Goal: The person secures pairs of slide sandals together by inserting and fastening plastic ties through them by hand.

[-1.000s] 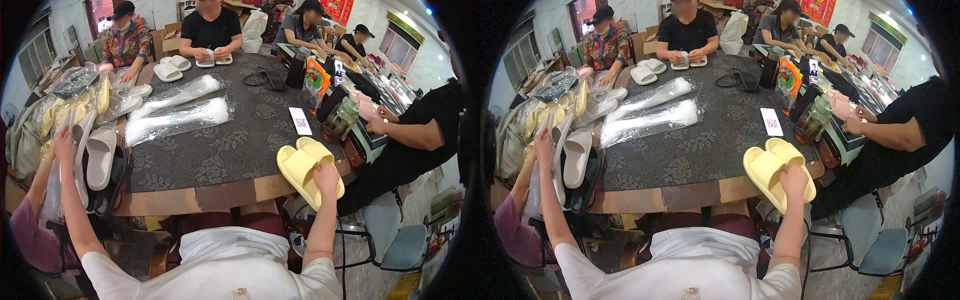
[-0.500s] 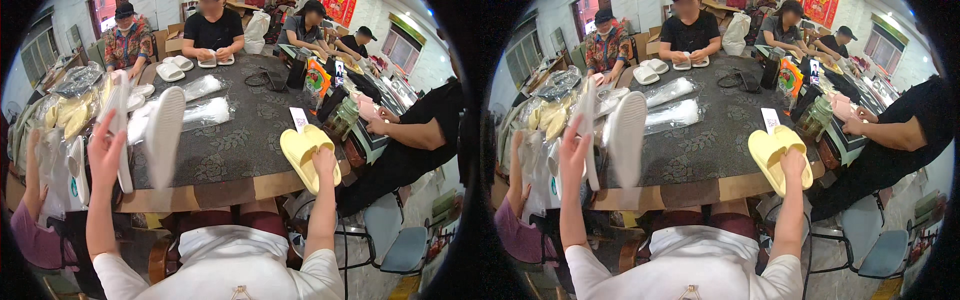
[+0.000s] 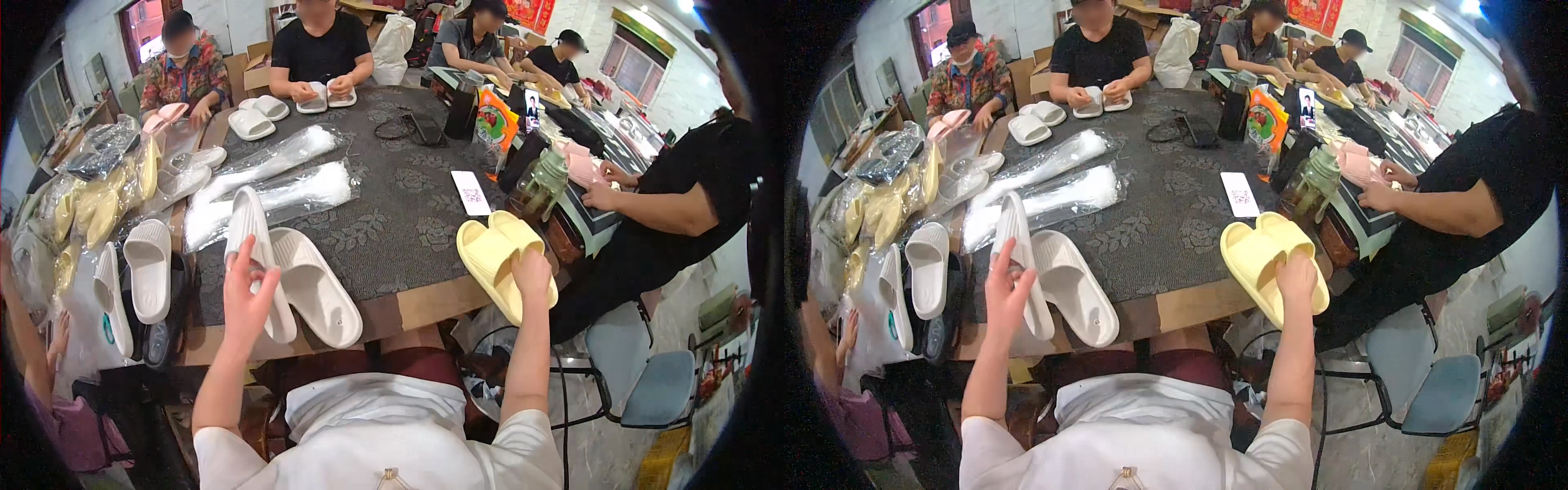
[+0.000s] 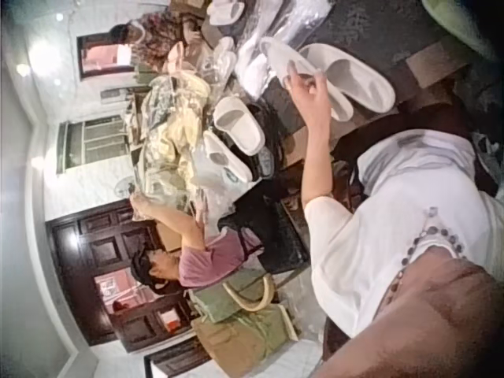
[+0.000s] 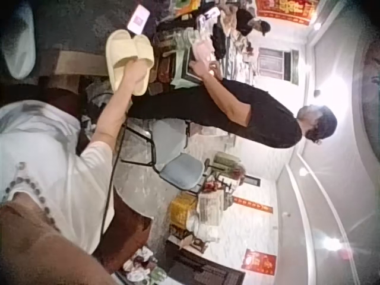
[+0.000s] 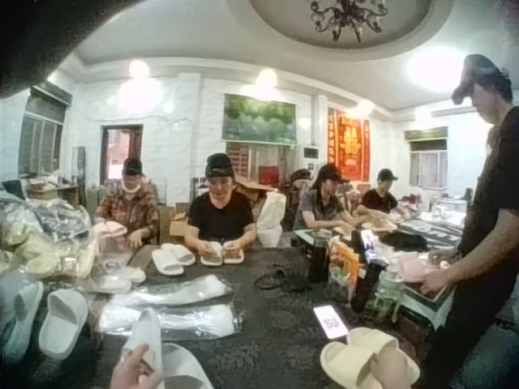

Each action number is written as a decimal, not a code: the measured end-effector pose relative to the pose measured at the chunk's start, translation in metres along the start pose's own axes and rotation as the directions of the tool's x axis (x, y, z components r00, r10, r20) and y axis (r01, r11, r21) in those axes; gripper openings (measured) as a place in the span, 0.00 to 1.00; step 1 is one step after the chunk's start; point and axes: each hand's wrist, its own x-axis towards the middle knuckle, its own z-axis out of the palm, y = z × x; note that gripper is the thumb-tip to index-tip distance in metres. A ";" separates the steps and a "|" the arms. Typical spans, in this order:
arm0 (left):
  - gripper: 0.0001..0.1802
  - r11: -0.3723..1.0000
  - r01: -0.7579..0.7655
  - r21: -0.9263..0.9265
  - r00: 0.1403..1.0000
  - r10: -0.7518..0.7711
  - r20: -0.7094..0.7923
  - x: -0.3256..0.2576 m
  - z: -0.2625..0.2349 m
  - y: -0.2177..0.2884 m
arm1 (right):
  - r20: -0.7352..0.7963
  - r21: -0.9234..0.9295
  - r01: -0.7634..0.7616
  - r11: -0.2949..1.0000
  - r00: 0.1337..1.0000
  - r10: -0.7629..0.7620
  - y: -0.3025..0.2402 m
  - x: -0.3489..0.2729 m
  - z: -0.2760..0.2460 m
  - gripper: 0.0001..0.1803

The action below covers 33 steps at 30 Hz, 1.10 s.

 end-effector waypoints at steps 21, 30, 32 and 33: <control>0.21 0.961 -0.209 0.182 0.956 0.240 -0.168 -0.003 0.019 -0.057 | 0.446 -0.048 0.202 0.978 0.881 -0.160 -0.120 0.200 0.088 0.69; 0.23 0.969 -0.153 0.192 0.966 0.187 -0.176 -0.003 0.021 -0.056 | 0.448 0.010 0.026 1.000 0.894 -0.028 -0.122 0.223 0.093 0.73; 0.23 0.970 -0.145 0.195 0.967 0.181 -0.178 -0.003 0.021 -0.056 | 0.435 -0.044 -0.027 0.999 0.899 0.044 -0.127 0.218 0.094 0.69; 0.23 0.971 -0.141 0.191 0.969 0.175 -0.176 -0.004 0.021 -0.056 | 0.403 0.007 -0.054 0.999 0.914 0.046 -0.128 0.216 0.093 0.64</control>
